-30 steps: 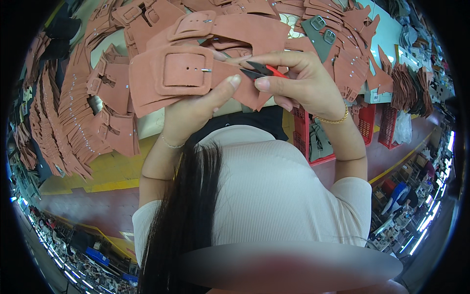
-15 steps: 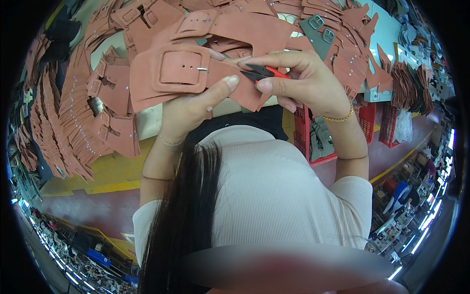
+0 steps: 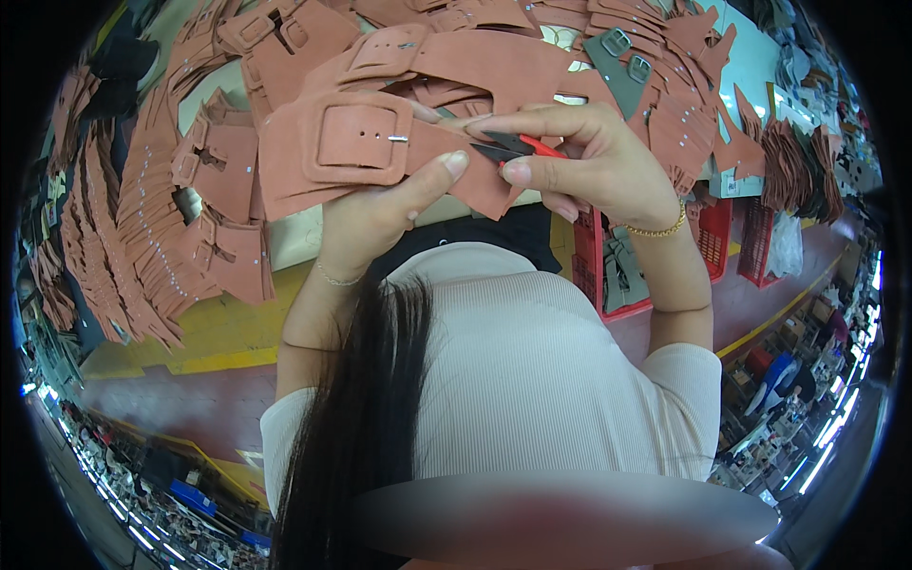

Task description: The person picks up reddish-brown leather belt parts from a table, aligns them, and uses a red utility knife to trim edges and remove small excess material. The person then places the trimmed pieces back on the table.

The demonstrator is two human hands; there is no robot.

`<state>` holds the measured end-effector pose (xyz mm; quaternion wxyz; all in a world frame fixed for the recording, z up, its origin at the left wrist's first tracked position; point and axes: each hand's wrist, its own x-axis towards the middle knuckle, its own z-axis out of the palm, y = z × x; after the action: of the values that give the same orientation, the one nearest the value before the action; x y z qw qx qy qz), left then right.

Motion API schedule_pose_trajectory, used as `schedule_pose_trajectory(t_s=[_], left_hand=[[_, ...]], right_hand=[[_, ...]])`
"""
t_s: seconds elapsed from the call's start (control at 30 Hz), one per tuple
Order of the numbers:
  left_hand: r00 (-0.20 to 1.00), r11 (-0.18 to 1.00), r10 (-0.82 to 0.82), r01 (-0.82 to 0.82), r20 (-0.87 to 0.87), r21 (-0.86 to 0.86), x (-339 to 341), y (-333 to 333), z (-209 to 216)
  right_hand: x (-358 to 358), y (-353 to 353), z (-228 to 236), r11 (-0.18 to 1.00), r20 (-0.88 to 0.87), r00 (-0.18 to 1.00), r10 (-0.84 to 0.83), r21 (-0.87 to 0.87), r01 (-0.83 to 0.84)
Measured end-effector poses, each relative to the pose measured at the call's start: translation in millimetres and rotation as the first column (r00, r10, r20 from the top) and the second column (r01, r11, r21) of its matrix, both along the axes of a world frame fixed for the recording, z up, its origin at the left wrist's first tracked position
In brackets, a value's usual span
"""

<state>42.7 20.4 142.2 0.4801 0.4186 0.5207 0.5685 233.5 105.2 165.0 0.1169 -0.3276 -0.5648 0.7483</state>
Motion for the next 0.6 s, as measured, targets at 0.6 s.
schedule_pose_trajectory(t_s=[0.6], left_hand=[[0.998,0.998,0.047,-0.048,0.045,0.03,-3.2,1.0,-3.4]], right_hand=[[-7.4,-11.9,-3.0,0.982,-0.101,0.978,-0.182,-0.061,0.176]])
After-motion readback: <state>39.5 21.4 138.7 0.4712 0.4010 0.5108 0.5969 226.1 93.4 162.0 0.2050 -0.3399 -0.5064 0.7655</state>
